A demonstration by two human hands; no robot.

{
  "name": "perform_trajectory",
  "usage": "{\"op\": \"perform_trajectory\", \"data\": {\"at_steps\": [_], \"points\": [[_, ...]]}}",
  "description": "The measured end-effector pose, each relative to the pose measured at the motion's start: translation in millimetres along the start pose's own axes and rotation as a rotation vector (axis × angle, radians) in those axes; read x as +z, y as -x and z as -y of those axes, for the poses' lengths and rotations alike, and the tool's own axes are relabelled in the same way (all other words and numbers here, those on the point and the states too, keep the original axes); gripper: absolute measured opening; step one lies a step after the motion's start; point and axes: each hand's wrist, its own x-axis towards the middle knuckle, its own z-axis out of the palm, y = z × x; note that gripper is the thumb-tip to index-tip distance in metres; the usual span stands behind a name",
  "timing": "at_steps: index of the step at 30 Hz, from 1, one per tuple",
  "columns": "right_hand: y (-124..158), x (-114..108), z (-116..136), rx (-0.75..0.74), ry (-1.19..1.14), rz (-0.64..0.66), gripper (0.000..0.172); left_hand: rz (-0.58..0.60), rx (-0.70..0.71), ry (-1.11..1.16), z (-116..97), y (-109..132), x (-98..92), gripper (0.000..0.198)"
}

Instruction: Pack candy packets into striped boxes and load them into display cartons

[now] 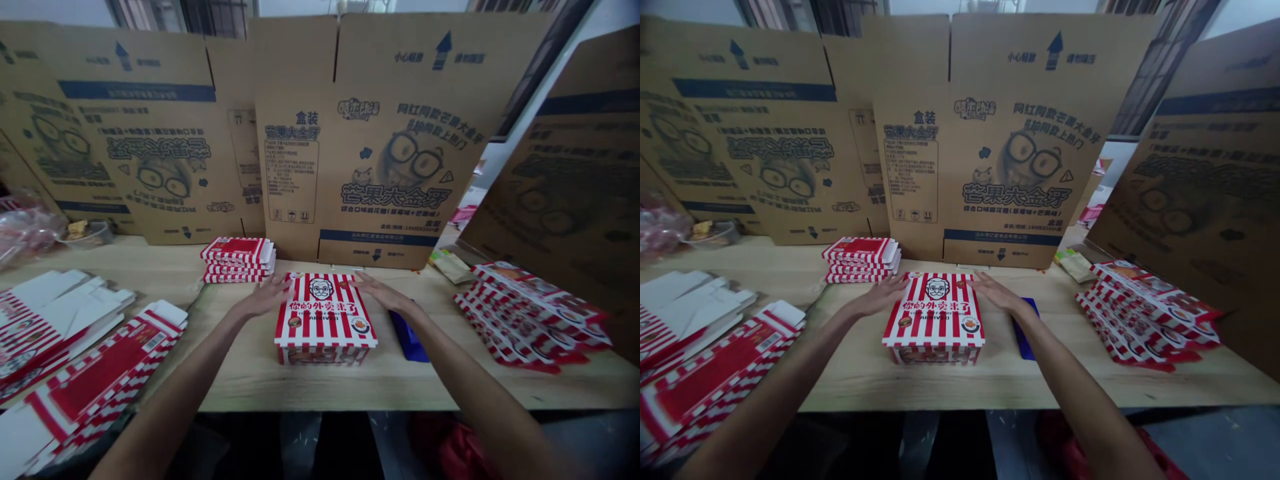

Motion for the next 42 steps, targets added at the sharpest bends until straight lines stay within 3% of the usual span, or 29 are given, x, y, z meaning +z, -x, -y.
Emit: {"op": "perform_trajectory", "data": {"at_steps": [2,4,6,8,11,16,20,24,28,31,35,39,42], "points": [[16,12,16,-0.023,0.185,-0.020,0.067,0.033,0.023,-0.283,-14,16,11.2,0.084],[36,29,31,-0.112,0.262,-0.008,0.059,0.075,0.082,-0.525,-27,34,27.2,0.064],[57,46,41,-0.210,0.258,0.039,0.051,0.108,0.160,-0.621,-33,50,41.7,0.053],[74,58,44,-0.254,0.247,0.062,0.056,0.116,0.237,-0.669,-33,61,49.9,0.055],[86,68,37,-0.265,0.269,0.033,0.078,0.131,0.288,-0.731,-29,66,51.1,0.068],[85,79,28,-0.288,0.376,-0.085,0.067,0.133,0.358,-0.853,-30,62,45.7,0.074],[80,71,42,-0.325,0.383,-0.093,0.056,0.037,0.455,-0.894,-38,59,38.9,0.055],[69,36,70,-0.337,0.362,-0.009,0.040,-0.054,0.423,-0.793,-52,58,38.1,0.044],[54,-3,93,-0.405,0.360,0.214,0.039,-0.251,0.308,-0.781,-61,64,63.9,0.045],[47,-14,97,-0.435,0.390,0.323,0.037,-0.313,0.271,-0.800,-59,71,86.8,0.046],[53,-2,81,-0.420,0.448,0.314,0.036,-0.277,0.284,-0.849,-50,77,92.9,0.045],[74,28,55,-0.408,0.439,0.204,0.040,-0.179,0.388,-0.946,-42,80,75.3,0.051],[85,45,41,-0.442,0.391,0.047,0.041,-0.113,0.506,-0.998,-39,78,63.0,0.063]]}}
